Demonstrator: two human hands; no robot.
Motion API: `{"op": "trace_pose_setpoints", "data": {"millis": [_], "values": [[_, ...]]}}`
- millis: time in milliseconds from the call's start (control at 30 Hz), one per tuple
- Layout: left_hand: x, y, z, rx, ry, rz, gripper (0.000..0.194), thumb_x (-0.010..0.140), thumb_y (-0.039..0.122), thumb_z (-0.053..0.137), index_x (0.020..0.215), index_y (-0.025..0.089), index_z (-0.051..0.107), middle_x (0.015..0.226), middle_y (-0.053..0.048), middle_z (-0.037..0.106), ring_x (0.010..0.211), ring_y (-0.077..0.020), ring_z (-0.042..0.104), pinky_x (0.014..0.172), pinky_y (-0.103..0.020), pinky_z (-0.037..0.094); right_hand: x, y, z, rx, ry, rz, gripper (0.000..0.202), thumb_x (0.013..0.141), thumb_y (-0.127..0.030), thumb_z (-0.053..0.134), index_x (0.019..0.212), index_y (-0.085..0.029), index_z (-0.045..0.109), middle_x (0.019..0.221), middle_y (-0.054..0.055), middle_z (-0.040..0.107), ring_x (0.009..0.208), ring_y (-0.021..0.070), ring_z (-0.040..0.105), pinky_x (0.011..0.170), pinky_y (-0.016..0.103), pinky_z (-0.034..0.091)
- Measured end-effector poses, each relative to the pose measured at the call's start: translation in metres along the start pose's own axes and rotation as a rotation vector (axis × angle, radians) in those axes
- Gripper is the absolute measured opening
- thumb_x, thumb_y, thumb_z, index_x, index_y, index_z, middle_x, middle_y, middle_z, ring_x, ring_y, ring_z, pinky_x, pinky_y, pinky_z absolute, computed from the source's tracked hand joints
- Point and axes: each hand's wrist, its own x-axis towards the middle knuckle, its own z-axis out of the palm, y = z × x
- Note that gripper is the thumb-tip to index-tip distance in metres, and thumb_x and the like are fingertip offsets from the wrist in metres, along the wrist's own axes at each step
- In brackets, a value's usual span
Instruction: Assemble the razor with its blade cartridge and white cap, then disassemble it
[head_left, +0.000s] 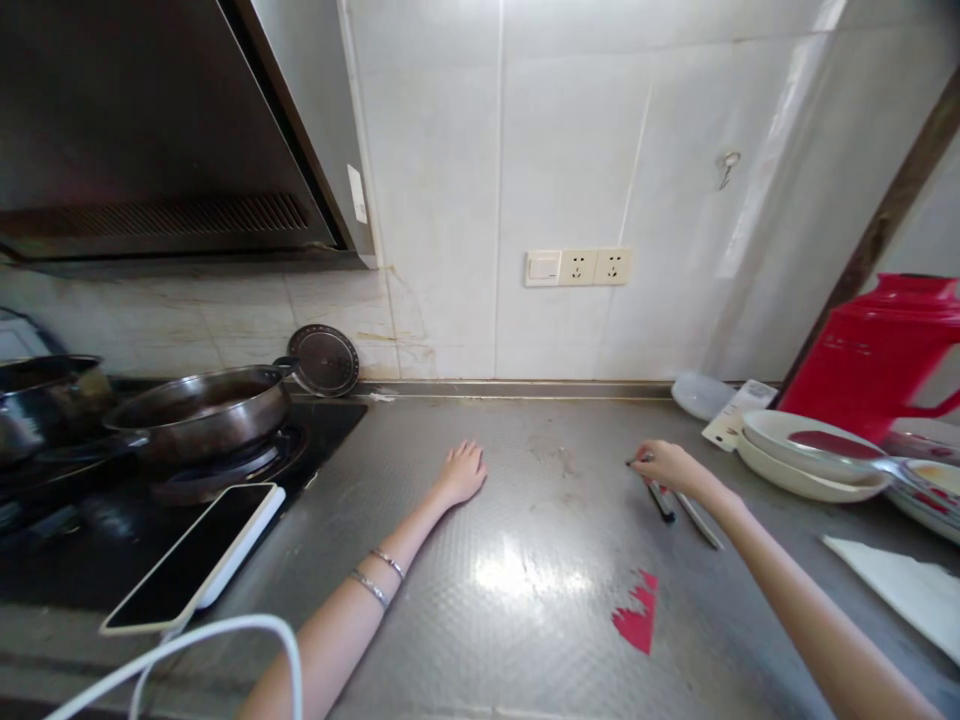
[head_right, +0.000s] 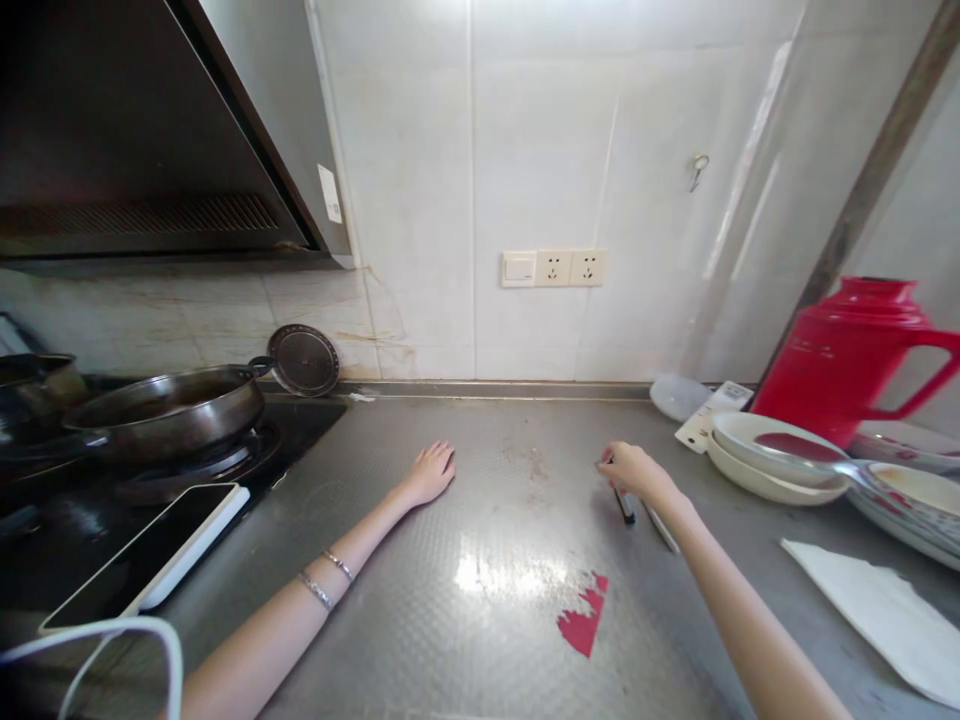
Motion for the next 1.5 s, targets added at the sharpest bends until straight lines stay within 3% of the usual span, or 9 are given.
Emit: {"op": "trace_pose_setpoints", "data": {"millis": [167, 400, 600, 800, 900, 1000, 1133, 1233, 1500], "values": [[0.000, 0.001, -0.001, -0.005, 0.001, -0.013, 0.046, 0.089, 0.033, 0.026, 0.129, 0.016, 0.042, 0.142, -0.011, 0.034, 0.133, -0.0236, 0.025, 0.108, -0.043, 0.019, -0.017, 0.018, 0.005, -0.145, 0.149, -0.011, 0.021, 0.065, -0.021, 0.055, 0.085, -0.016, 0.060, 0.071, 0.008, 0.068, 0.063, 0.0199, 0.064, 0.052, 0.023, 0.039], [-0.001, 0.002, -0.003, -0.002, 0.012, 0.000, 0.047, 0.089, 0.033, 0.026, 0.129, 0.014, 0.042, 0.142, -0.011, 0.035, 0.133, -0.0239, 0.026, 0.108, -0.044, 0.020, -0.036, 0.017, 0.019, -0.300, 0.183, 0.108, 0.024, 0.072, -0.030, 0.050, 0.087, -0.013, 0.059, 0.081, 0.019, 0.067, 0.072, 0.0294, 0.065, 0.052, 0.029, 0.039], [-0.002, 0.004, -0.005, -0.016, 0.007, -0.011, 0.045, 0.089, 0.032, 0.028, 0.128, 0.016, 0.042, 0.142, -0.011, 0.035, 0.133, -0.0234, 0.026, 0.108, -0.044, 0.021, -0.036, 0.010, 0.023, -0.287, 0.141, 0.059, 0.017, 0.074, -0.027, 0.050, 0.064, -0.016, 0.058, 0.069, 0.016, 0.067, 0.070, 0.0278, 0.065, 0.053, 0.028, 0.037], [0.003, 0.003, -0.010, -0.162, 0.116, -0.071, 0.035, 0.088, 0.030, 0.033, 0.110, 0.018, 0.058, 0.132, -0.008, 0.049, 0.130, -0.0229, 0.032, 0.106, -0.043, 0.024, -0.036, 0.004, 0.022, -0.178, 0.290, -0.006, 0.019, 0.075, -0.032, 0.050, 0.076, -0.016, 0.060, 0.068, 0.011, 0.067, 0.067, 0.0232, 0.063, 0.056, 0.026, 0.037], [0.007, 0.010, -0.021, -0.344, 0.274, -0.056, 0.029, 0.085, 0.025, 0.038, 0.090, 0.019, 0.066, 0.111, -0.006, 0.064, 0.117, -0.0216, 0.047, 0.099, -0.036, 0.033, -0.038, -0.012, 0.021, -0.123, 0.372, -0.050, 0.022, 0.075, -0.035, 0.050, 0.080, -0.017, 0.060, 0.067, 0.007, 0.066, 0.066, 0.0217, 0.062, 0.055, 0.025, 0.036], [0.011, 0.031, -0.034, -0.410, 0.300, -0.034, 0.037, 0.086, 0.034, 0.037, 0.079, 0.016, 0.068, 0.088, -0.005, 0.070, 0.086, -0.0183, 0.062, 0.080, -0.029, 0.043, -0.041, -0.043, 0.020, -0.094, 0.417, -0.121, 0.024, 0.078, -0.036, 0.048, 0.082, -0.017, 0.061, 0.064, 0.005, 0.065, 0.064, 0.0204, 0.062, 0.055, 0.025, 0.035], [0.010, 0.070, -0.045, -0.684, 0.321, 0.009, 0.043, 0.083, 0.042, 0.041, 0.062, 0.013, 0.066, 0.066, -0.005, 0.068, 0.064, -0.0148, 0.061, 0.065, -0.024, 0.042, -0.051, -0.092, 0.022, -0.131, 0.442, -0.210, 0.027, 0.083, -0.039, 0.045, 0.087, -0.017, 0.061, 0.066, 0.006, 0.065, 0.066, 0.0211, 0.062, 0.055, 0.025, 0.034], [0.007, 0.092, -0.045, -0.878, 0.287, -0.001, 0.043, 0.079, 0.048, 0.046, 0.066, 0.012, 0.067, 0.063, -0.005, 0.067, 0.060, -0.0137, 0.058, 0.058, -0.023, 0.040, -0.061, -0.122, 0.026, -0.188, 0.451, -0.254, 0.026, 0.085, -0.038, 0.044, 0.092, -0.019, 0.061, 0.076, 0.007, 0.067, 0.070, 0.0211, 0.063, 0.053, 0.025, 0.033], [0.006, 0.106, -0.037, -1.073, 0.224, -0.088, 0.045, 0.072, 0.053, 0.054, 0.068, 0.010, 0.067, 0.062, -0.005, 0.063, 0.055, -0.0114, 0.054, 0.046, -0.020, 0.035, -0.085, -0.158, 0.033, -0.324, 0.439, -0.300, 0.024, 0.090, -0.035, 0.040, 0.087, -0.020, 0.059, 0.087, 0.006, 0.067, 0.065, 0.0164, 0.063, 0.048, 0.023, 0.028]]}}
